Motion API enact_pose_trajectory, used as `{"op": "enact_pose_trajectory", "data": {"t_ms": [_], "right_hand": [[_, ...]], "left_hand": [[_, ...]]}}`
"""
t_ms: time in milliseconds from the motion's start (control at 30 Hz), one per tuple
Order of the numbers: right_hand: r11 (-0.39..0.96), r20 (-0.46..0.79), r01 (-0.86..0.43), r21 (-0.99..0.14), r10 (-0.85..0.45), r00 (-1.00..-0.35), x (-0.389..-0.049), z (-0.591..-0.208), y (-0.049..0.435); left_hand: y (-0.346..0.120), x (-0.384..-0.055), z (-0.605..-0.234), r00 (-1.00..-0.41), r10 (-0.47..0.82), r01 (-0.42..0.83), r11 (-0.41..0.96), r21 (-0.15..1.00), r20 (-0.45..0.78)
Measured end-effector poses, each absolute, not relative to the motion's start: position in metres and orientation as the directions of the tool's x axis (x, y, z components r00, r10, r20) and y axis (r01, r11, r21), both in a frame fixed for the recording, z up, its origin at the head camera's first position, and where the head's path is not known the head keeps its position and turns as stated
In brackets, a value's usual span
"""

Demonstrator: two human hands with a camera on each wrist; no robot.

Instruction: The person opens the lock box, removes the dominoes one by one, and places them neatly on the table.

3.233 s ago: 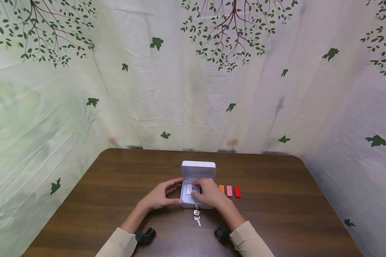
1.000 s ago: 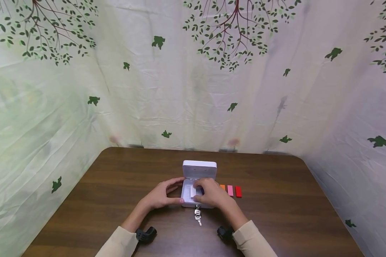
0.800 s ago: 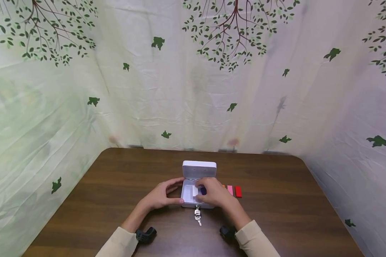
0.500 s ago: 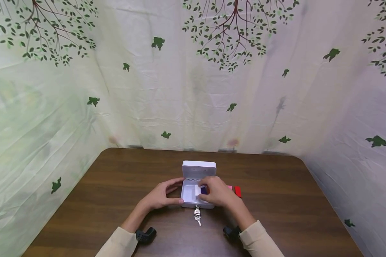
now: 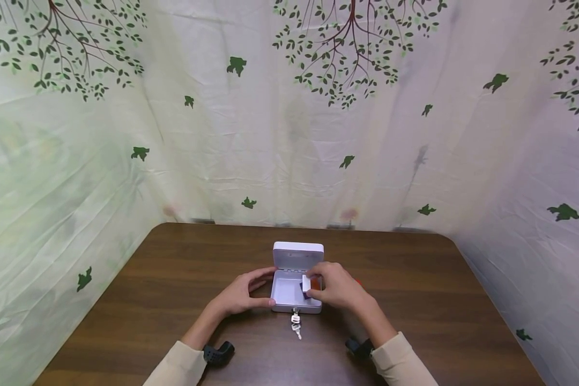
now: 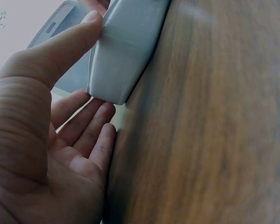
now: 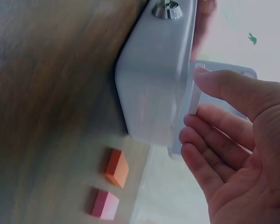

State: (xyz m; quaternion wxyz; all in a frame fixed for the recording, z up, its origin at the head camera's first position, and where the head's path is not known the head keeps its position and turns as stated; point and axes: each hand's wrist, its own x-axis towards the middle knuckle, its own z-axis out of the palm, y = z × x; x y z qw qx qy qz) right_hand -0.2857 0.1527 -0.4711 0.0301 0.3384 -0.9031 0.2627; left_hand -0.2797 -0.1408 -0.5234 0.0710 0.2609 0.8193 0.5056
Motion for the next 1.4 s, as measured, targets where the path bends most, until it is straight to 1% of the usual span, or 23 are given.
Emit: {"op": "enact_pose_trajectory", "data": {"t_ms": [200, 300, 533, 1000, 1167, 1400], "right_hand": [[0.668, 0.189, -0.579, -0.467, -0.564, -0.804, -0.286, -0.468, 0.16], [0.678, 0.186, -0.572, -0.461, -0.556, -0.81, -0.286, -0.467, 0.164], [0.67, 0.208, -0.589, -0.452, -0.562, -0.8, -0.286, -0.465, 0.175], [0.683, 0.235, -0.576, -0.45, -0.532, -0.813, -0.284, -0.464, 0.199], [0.695, 0.225, -0.548, -0.466, -0.506, -0.833, -0.283, -0.465, 0.208], [0.733, 0.175, -0.479, -0.483, -0.456, -0.873, -0.283, -0.467, 0.22]], "left_hand": [[-0.139, -0.267, -0.501, -0.847, 0.513, 0.345, 0.328, 0.879, 0.14], [-0.139, -0.266, -0.498, -0.846, 0.514, 0.344, 0.323, 0.882, 0.142], [-0.139, -0.266, -0.5, -0.847, 0.515, 0.343, 0.336, 0.878, 0.134], [-0.139, -0.265, -0.499, -0.847, 0.514, 0.344, 0.333, 0.878, 0.137], [-0.139, -0.265, -0.498, -0.847, 0.513, 0.345, 0.336, 0.877, 0.136], [-0.139, -0.264, -0.498, -0.845, 0.516, 0.345, 0.329, 0.879, 0.139]]}}
